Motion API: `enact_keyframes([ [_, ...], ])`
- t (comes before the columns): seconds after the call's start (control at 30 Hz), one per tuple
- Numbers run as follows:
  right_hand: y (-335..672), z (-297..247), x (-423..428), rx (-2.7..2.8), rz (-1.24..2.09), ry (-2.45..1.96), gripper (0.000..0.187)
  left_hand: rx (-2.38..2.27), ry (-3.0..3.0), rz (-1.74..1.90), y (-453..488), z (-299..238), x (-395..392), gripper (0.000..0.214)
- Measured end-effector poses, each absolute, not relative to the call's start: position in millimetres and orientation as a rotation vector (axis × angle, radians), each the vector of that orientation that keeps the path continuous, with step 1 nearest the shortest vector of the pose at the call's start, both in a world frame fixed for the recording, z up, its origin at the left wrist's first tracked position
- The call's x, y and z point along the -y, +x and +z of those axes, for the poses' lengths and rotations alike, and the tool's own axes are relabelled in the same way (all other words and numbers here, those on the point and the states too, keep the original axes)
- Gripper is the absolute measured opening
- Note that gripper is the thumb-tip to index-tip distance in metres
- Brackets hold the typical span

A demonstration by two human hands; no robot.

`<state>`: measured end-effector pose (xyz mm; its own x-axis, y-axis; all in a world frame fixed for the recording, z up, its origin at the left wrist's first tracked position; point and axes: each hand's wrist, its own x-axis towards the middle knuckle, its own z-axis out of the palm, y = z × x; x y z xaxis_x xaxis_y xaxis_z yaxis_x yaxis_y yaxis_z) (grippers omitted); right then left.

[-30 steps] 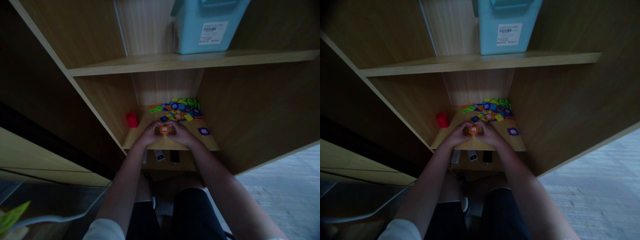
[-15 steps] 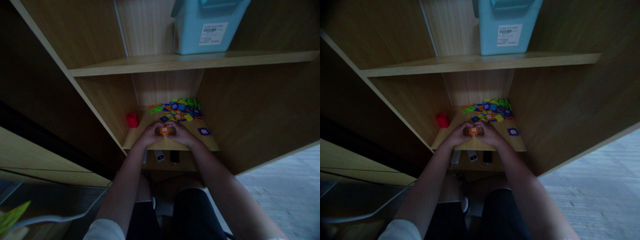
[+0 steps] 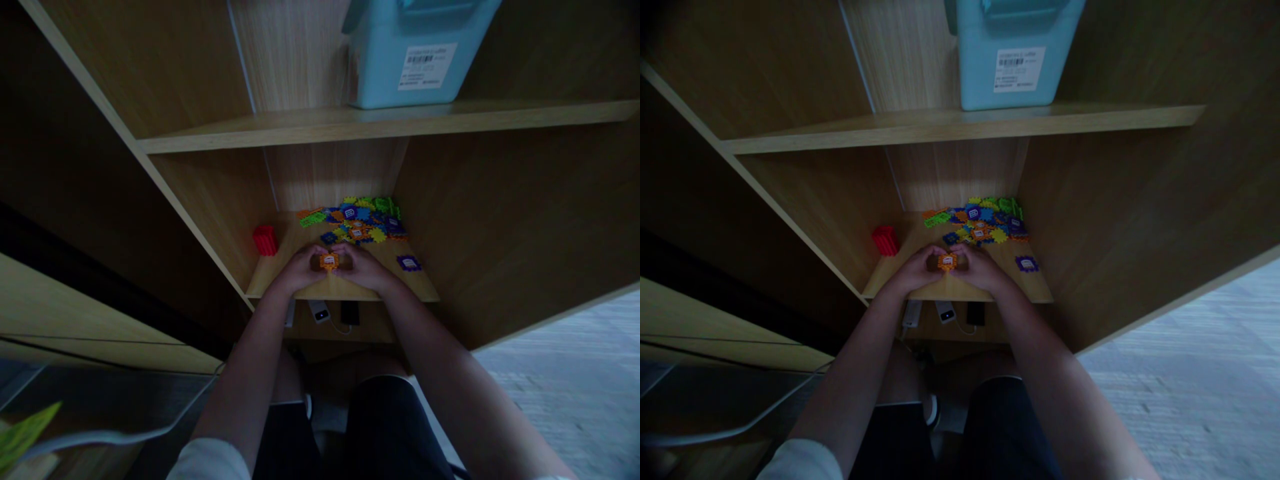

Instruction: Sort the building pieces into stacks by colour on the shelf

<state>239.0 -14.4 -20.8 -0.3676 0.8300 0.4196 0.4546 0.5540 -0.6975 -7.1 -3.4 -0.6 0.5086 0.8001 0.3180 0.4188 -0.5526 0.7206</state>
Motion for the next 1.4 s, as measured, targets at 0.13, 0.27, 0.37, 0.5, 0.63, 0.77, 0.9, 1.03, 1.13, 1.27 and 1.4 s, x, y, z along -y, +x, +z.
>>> enact_keyframes([
  [0.13,239.5,-18.2,16.8,1.992,0.636,-1.022,0.057,-0.984,2.171,0.878,-6.7,0.6,3.8,0.046],
  [0.27,239.2,-20.2,16.2,1.949,0.713,-0.974,0.056,-0.987,2.178,0.870,-6.8,1.0,4.2,0.046],
  [0.37,238.8,-23.6,14.2,1.935,0.737,-0.980,0.056,-0.979,2.173,0.872,-7.1,0.0,3.9,0.045],
  [0.5,238.7,-25.0,13.8,1.934,0.713,-0.964,0.055,-0.967,2.167,0.878,-7.6,-1.7,3.2,0.045],
  [0.63,238.4,-22.7,15.5,1.924,0.699,-0.983,0.055,-0.965,2.185,0.876,-7.4,-0.9,3.5,0.044],
  [0.77,238.2,-20.7,16.2,1.934,0.679,-0.999,0.053,-0.980,2.180,0.868,-7.0,1.1,4.6,0.044],
  [0.9,238.3,-18.3,17.1,1.964,0.636,-1.025,0.046,-0.978,2.174,0.877,-7.0,2.1,5.6,0.044],
  [1.03,238.4,-13.5,20.1,2.015,0.612,-1.058,0.036,-1.000,2.160,0.874,-6.7,2.2,5.6,0.045],
  [1.13,238.5,-10.7,21.9,2.030,0.607,-1.043,0.035,-1.000,2.163,0.864,-6.7,2.0,5.2,0.045],
  [1.27,238.6,-10.2,22.1,2.035,0.603,-1.033,0.036,-0.991,2.165,0.867,-6.7,2.9,6.1,0.043],
  [1.4,238.9,-11.9,21.4,2.022,0.610,-1.012,0.036,-0.994,2.165,0.880,-6.3,5.1,8.1,0.043],
])
